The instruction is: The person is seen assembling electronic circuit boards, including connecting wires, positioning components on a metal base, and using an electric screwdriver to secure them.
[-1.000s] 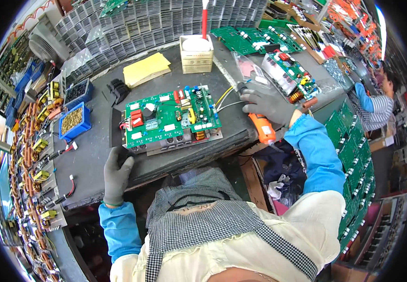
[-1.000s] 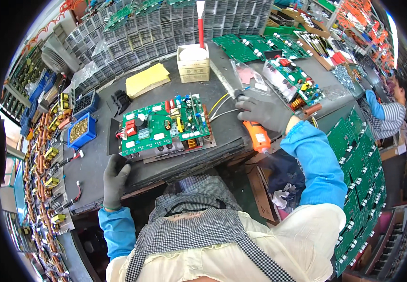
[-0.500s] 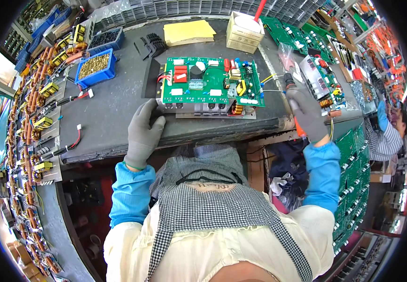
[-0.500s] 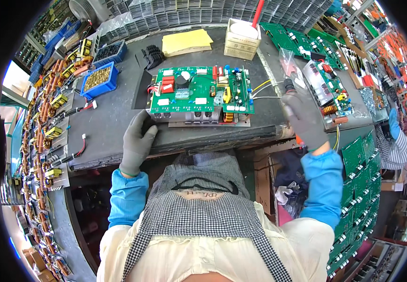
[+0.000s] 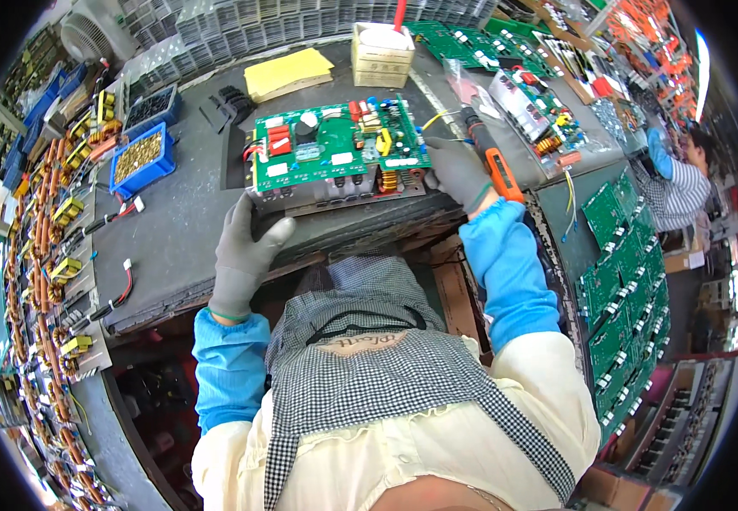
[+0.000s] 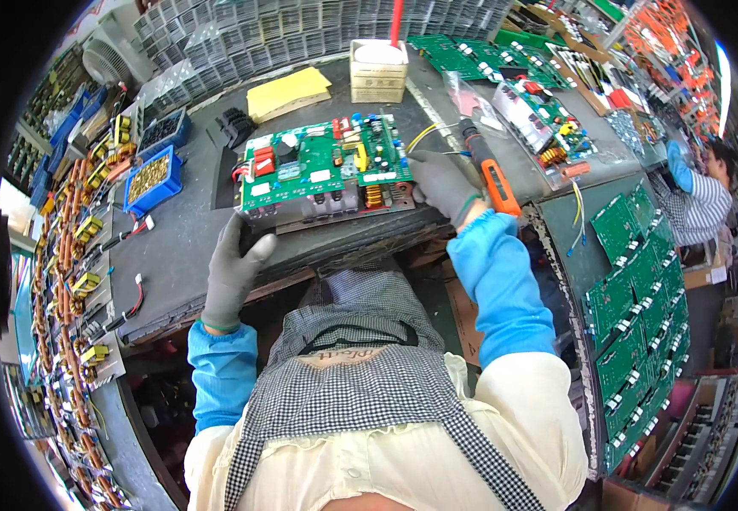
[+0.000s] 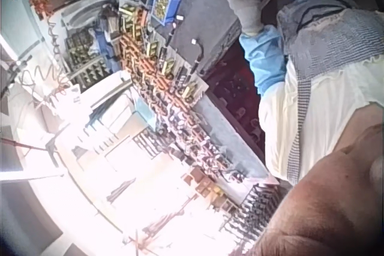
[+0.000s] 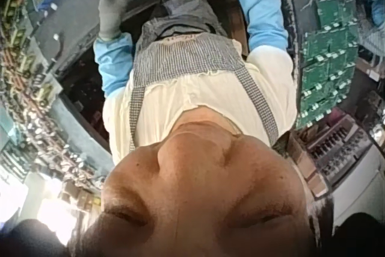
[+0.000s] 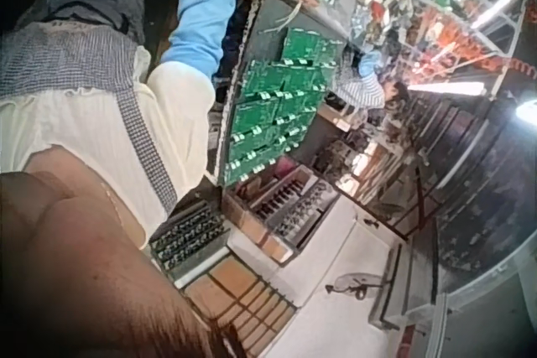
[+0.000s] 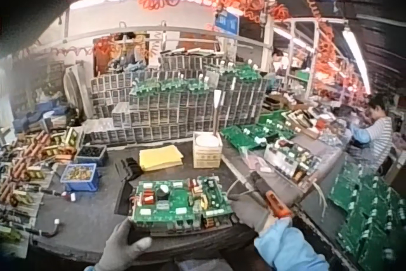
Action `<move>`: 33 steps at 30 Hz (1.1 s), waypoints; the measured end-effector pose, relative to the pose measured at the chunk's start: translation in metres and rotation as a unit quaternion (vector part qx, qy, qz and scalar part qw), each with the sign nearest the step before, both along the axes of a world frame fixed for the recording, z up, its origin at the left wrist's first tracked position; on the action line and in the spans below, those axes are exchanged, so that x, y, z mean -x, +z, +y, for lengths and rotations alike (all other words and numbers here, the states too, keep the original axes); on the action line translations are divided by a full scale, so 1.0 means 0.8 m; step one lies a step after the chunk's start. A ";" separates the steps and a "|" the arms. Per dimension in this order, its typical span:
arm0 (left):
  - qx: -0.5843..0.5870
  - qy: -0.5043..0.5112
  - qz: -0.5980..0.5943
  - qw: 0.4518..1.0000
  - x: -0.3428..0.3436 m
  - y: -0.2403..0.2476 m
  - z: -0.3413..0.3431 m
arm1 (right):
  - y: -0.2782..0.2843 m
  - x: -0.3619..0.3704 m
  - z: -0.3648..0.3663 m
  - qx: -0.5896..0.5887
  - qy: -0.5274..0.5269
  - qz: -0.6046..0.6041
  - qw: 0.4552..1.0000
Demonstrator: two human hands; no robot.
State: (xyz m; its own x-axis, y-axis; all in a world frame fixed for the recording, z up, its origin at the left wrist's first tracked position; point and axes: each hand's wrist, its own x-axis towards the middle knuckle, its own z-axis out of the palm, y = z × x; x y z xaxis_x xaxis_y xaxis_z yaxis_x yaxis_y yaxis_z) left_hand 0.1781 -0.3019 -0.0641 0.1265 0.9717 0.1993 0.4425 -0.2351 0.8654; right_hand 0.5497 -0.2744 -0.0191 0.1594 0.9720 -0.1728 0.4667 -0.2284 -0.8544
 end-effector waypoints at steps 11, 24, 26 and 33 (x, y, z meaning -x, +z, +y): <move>0.115 -0.072 -0.189 0.973 -0.004 0.030 0.071 | -0.025 -0.003 -0.101 0.088 0.087 0.289 0.949; 0.153 -0.057 -0.022 0.986 0.013 0.064 0.228 | -0.087 0.162 -0.179 0.106 0.336 0.580 0.735; 0.077 -0.090 0.097 0.988 -0.007 0.117 0.197 | -0.095 0.197 -0.171 0.113 0.351 0.564 0.739; -0.121 -0.227 0.318 0.912 -0.093 0.192 0.130 | -0.117 0.299 -0.141 0.033 0.335 0.601 0.725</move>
